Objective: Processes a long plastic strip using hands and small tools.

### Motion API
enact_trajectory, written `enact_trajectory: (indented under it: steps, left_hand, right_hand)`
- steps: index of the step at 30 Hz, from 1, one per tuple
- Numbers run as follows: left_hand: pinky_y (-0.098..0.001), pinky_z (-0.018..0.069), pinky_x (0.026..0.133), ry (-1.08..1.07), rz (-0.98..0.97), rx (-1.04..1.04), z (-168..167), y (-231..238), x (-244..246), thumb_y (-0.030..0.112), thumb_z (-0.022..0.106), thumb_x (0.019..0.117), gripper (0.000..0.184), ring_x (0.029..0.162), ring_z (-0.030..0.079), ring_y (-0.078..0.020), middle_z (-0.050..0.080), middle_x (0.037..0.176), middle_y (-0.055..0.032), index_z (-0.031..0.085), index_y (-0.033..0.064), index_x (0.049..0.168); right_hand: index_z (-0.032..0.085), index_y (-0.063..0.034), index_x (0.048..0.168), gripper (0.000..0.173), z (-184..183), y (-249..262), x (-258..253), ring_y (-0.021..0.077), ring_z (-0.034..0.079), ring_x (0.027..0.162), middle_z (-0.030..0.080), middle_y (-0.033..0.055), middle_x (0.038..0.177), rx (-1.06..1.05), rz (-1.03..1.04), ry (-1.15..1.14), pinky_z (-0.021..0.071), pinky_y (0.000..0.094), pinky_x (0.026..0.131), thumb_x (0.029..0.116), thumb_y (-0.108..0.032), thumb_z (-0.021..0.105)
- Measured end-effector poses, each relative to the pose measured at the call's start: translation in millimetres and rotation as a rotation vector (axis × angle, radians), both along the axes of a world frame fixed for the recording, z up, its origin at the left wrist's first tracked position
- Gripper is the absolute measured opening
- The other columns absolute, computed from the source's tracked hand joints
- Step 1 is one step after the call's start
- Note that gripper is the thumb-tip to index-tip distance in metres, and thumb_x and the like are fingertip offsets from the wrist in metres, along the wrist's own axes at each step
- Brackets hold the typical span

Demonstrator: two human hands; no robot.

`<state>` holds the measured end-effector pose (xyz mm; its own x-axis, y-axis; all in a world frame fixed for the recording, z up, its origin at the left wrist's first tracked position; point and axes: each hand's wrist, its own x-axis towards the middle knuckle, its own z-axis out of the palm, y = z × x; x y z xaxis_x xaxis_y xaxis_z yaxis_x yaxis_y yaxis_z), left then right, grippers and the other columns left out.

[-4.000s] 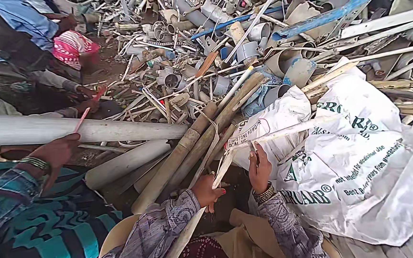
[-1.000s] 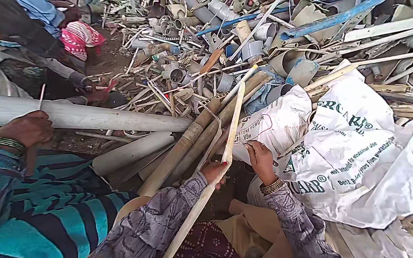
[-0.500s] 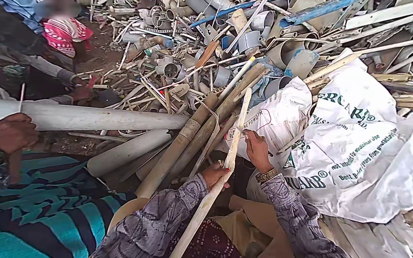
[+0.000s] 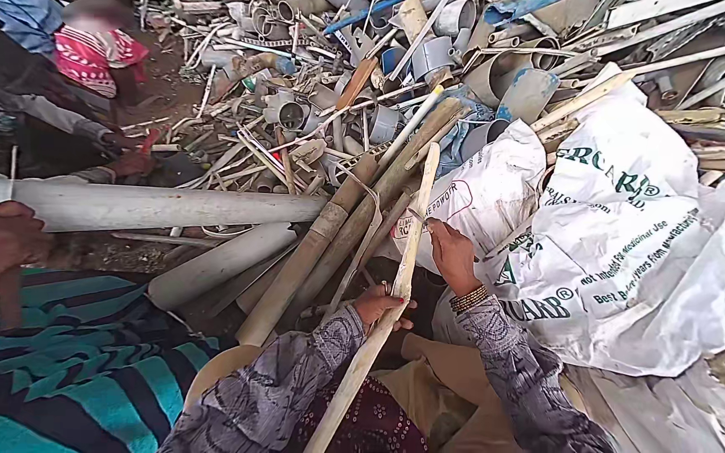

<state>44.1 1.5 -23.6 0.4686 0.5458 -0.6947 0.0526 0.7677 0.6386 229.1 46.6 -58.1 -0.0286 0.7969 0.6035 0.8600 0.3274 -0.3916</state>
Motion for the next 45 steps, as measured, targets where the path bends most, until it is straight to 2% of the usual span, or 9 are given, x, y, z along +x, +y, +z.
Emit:
enact_trajectory:
  steps: [6, 13, 20, 24, 28, 33, 38, 42, 45]
  left_hand:
    - [-0.0214, 0.0535, 0.059, 0.164, -0.169, 0.293, 2, 10, -10, -0.001, 0.045, 0.1058, 0.033, 0.061, 0.062, -0.0071, 0.064, 0.093, -0.0078, 0.039, -0.0060, 0.138]
    - [-0.0203, 0.0535, 0.061, 0.258, -0.115, 0.332, 14, 23, -33, 0.000, 0.045, 0.1062, 0.021, 0.060, 0.060, -0.0058, 0.061, 0.089, -0.0067, 0.048, -0.0099, 0.124]
    - [-0.0219, 0.0552, 0.065, 0.293, -0.261, 0.315, 12, 21, -23, 0.004, 0.048, 0.1067, 0.027, 0.062, 0.063, -0.0064, 0.065, 0.091, -0.0085, 0.046, -0.0096, 0.129]
    - [-0.0237, 0.0553, 0.066, 0.367, -0.252, 0.350, 6, 25, -25, 0.004, 0.048, 0.1063, 0.029, 0.064, 0.063, -0.0083, 0.064, 0.095, -0.0122, 0.046, -0.0112, 0.131]
    - [-0.0236, 0.0547, 0.067, 0.408, -0.223, 0.449, 15, 29, -26, 0.006, 0.048, 0.1066, 0.028, 0.064, 0.062, -0.0075, 0.065, 0.095, -0.0115, 0.049, -0.0109, 0.129]
    - [-0.0262, 0.0547, 0.068, 0.444, -0.253, 0.424, 17, 22, -20, 0.006, 0.050, 0.1052, 0.032, 0.065, 0.063, -0.0104, 0.066, 0.100, -0.0154, 0.048, -0.0104, 0.133]
    - [-0.0248, 0.0538, 0.063, 0.401, -0.162, 0.431, 10, 25, -20, 0.002, 0.055, 0.1021, 0.041, 0.061, 0.061, -0.0100, 0.064, 0.103, -0.0167, 0.045, -0.0080, 0.140]
    - [-0.0204, 0.0506, 0.058, 0.351, -0.134, 0.424, 16, 19, -24, -0.001, 0.053, 0.1020, 0.039, 0.058, 0.059, -0.0044, 0.069, 0.105, -0.0124, 0.045, -0.0071, 0.140]
    - [-0.0198, 0.0497, 0.057, 0.342, -0.143, 0.430, 14, 20, -24, -0.002, 0.055, 0.1011, 0.037, 0.057, 0.057, -0.0034, 0.069, 0.099, -0.0114, 0.046, -0.0086, 0.137]
  right_hand:
    - [0.068, 0.0087, 0.094, 0.024, -5, -3, -6, 0.0460, 0.069, 0.064, 0.066, 0.0253, 0.068, -0.114, -0.132, -0.063, 0.0492, 0.0546, 0.053, 0.0997, -0.005, 0.049]
    - [0.068, 0.0016, 0.082, 0.016, -37, -41, -61, 0.0307, 0.063, 0.048, 0.064, 0.0145, 0.061, 0.100, 0.166, -0.140, 0.0439, 0.0398, 0.040, 0.0861, -0.004, 0.053]
    - [0.072, 0.0083, 0.099, 0.026, -21, -14, -31, 0.0446, 0.069, 0.060, 0.067, 0.0241, 0.068, -0.114, -0.144, -0.067, 0.0495, 0.0531, 0.050, 0.0989, -0.005, 0.050]
    - [0.072, 0.0043, 0.088, 0.019, -33, -36, -50, 0.0365, 0.067, 0.052, 0.066, 0.0177, 0.063, -0.028, 0.026, -0.133, 0.0476, 0.0458, 0.043, 0.0888, -0.004, 0.055]
    - [0.070, 0.0043, 0.086, 0.020, -30, -24, -53, 0.0372, 0.067, 0.053, 0.066, 0.0190, 0.065, 0.033, 0.012, -0.080, 0.0462, 0.0455, 0.043, 0.0906, -0.004, 0.052]
    - [0.067, 0.0079, 0.115, 0.033, 0, -8, -20, 0.0499, 0.070, 0.074, 0.068, 0.0277, 0.076, -0.362, -0.219, 0.017, 0.0498, 0.0606, 0.062, 0.1063, -0.012, 0.043]
    - [0.071, 0.0030, 0.090, 0.020, -21, -34, -53, 0.0371, 0.064, 0.048, 0.061, 0.0164, 0.057, -0.079, -0.077, -0.151, 0.0456, 0.0464, 0.040, 0.0930, -0.008, 0.055]
    - [0.069, 0.0062, 0.112, 0.031, 2, -13, -29, 0.0487, 0.071, 0.071, 0.069, 0.0264, 0.076, -0.340, -0.236, -0.067, 0.0508, 0.0584, 0.059, 0.1060, -0.012, 0.045]
    - [0.072, 0.0059, 0.101, 0.025, -9, -26, -39, 0.0444, 0.069, 0.059, 0.067, 0.0228, 0.067, -0.213, -0.186, -0.128, 0.0504, 0.0543, 0.048, 0.1003, -0.009, 0.052]
